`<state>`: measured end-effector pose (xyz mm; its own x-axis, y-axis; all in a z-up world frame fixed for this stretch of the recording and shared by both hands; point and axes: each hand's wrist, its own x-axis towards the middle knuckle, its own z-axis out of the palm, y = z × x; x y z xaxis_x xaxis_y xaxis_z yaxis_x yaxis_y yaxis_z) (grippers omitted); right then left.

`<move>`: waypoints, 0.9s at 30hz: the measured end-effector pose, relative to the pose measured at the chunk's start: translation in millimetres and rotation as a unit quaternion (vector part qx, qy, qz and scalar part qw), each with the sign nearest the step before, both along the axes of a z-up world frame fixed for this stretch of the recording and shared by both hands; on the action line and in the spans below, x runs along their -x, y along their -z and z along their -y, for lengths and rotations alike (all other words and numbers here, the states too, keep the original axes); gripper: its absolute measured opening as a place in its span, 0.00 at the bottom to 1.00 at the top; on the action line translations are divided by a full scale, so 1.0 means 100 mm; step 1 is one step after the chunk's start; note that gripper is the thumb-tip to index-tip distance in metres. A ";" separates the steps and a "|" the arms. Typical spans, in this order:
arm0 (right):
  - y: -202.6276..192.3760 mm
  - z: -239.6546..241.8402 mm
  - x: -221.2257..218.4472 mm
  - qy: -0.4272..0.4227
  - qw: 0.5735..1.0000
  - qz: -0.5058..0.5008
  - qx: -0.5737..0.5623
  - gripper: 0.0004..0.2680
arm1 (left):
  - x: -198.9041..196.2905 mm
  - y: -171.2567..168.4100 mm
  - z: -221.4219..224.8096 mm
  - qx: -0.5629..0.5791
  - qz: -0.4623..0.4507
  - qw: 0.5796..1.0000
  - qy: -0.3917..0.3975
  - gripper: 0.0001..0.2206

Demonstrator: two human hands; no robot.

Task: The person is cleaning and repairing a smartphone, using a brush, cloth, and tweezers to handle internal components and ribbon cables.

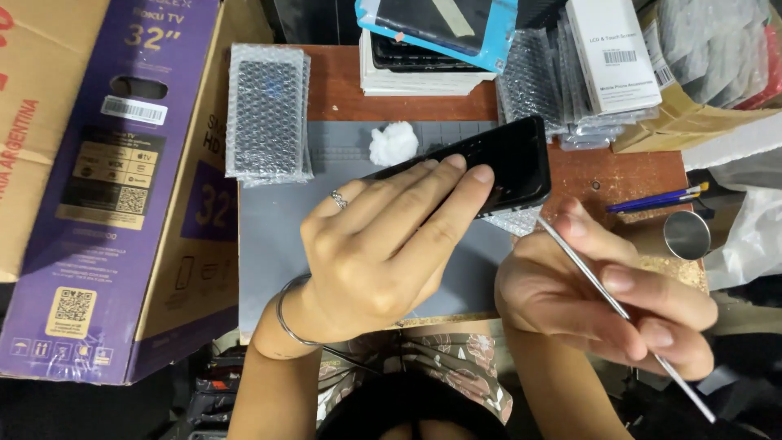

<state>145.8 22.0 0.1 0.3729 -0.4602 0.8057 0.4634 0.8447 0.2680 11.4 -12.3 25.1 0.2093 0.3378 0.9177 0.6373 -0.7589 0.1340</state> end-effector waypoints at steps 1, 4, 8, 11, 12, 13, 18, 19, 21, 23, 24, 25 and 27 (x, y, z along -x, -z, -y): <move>0.01 0.01 -0.02 0.018 1.000 0.005 -0.001 0.07 | -0.01 0.00 0.00 -0.003 -0.002 1.000 -0.005 0.08; 0.00 0.05 -0.04 0.058 0.998 -0.001 0.009 0.06 | -0.02 0.01 0.01 0.000 -0.013 1.000 -0.013 0.08; -0.04 0.10 0.00 0.086 0.995 -0.025 0.053 0.07 | -0.03 0.01 0.04 0.007 -0.026 0.999 -0.022 0.07; -0.08 0.03 -0.03 0.067 0.998 0.002 -0.017 0.07 | -0.04 0.02 0.05 0.010 -0.031 0.999 -0.026 0.08; -0.04 0.03 -0.05 0.067 0.998 0.003 -0.017 0.07 | -0.04 0.02 0.06 0.011 -0.031 0.999 -0.027 0.08; 0.00 0.02 -0.07 0.071 0.997 0.016 -0.025 0.07 | -0.04 0.03 0.06 0.010 -0.033 0.999 -0.027 0.08; -0.02 0.03 -0.08 0.080 0.995 0.041 -0.043 0.07 | -0.06 0.03 0.06 0.006 -0.035 0.999 -0.028 0.07; -0.02 0.05 -0.09 0.077 0.996 0.042 -0.026 0.07 | -0.06 0.03 0.06 0.006 -0.034 0.999 -0.027 0.07; -0.04 0.08 -0.08 0.073 0.996 0.044 -0.007 0.07 | -0.06 0.03 0.06 0.006 -0.031 0.999 -0.026 0.06; -0.07 0.10 -0.06 0.079 0.996 0.037 0.021 0.06 | -0.05 0.03 0.06 0.010 -0.037 0.999 -0.026 0.07; -0.05 0.12 -0.06 0.080 0.996 0.037 0.022 0.06 | -0.05 0.03 0.06 0.010 -0.037 0.999 -0.025 0.07; -0.04 0.13 -0.06 0.085 0.996 0.026 0.032 0.06 | -0.05 0.02 0.06 0.009 -0.038 0.999 -0.026 0.07; -0.04 0.14 -0.06 0.090 0.995 0.015 0.044 0.06 | -0.05 0.02 0.06 0.010 -0.038 0.999 -0.027 0.07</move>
<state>151.5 8.3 4.4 0.2661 -0.4439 0.8556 0.6018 0.7699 0.2123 16.0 -17.9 23.0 0.2597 0.3679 0.8929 0.6859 -0.7211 0.0976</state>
